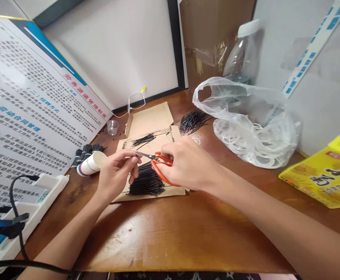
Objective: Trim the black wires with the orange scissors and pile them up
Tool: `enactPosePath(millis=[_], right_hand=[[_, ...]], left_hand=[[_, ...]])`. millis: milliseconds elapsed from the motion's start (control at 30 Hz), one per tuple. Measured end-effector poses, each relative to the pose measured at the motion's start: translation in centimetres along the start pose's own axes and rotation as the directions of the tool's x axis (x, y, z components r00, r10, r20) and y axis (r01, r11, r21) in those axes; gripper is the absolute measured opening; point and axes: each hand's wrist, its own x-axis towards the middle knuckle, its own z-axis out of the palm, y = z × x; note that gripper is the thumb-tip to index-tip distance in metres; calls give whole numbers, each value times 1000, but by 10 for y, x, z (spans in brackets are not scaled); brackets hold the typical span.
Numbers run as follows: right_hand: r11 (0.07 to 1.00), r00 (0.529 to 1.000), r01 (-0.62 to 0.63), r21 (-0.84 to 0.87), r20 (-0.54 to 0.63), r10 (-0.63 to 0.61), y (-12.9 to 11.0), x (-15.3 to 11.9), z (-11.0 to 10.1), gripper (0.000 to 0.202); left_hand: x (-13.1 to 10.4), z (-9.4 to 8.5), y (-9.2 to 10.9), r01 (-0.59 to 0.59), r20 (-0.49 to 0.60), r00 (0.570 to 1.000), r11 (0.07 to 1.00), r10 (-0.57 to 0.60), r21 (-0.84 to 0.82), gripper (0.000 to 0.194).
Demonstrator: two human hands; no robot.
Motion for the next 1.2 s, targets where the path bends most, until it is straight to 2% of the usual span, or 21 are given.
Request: enactPosePath(millis=[300, 500, 633, 933, 1200], right_hand=[[1000, 1000, 25, 0, -3, -25, 0, 1, 1, 33], [997, 996, 75, -24, -43, -76, 1, 1, 1, 34], [999, 997, 38, 6, -73, -37, 1, 1, 0, 31], [998, 998, 49, 27, -34, -48, -2, 0, 0, 37], [996, 994, 92, 1, -67, -92, -2, 1, 2, 37]], left_hand=[[0, 0, 2, -42, -6, 999, 998, 42, 40, 10], [-1, 0, 4, -30, -11, 999, 999, 31, 12, 10], [-1, -1, 5, -29, -6, 1000, 1000, 29, 7, 10], [-1, 0, 6, -21, -19, 1000, 1000, 21, -1, 9], [-2, 1, 5, -10, -43, 999, 1000, 10, 0, 8]])
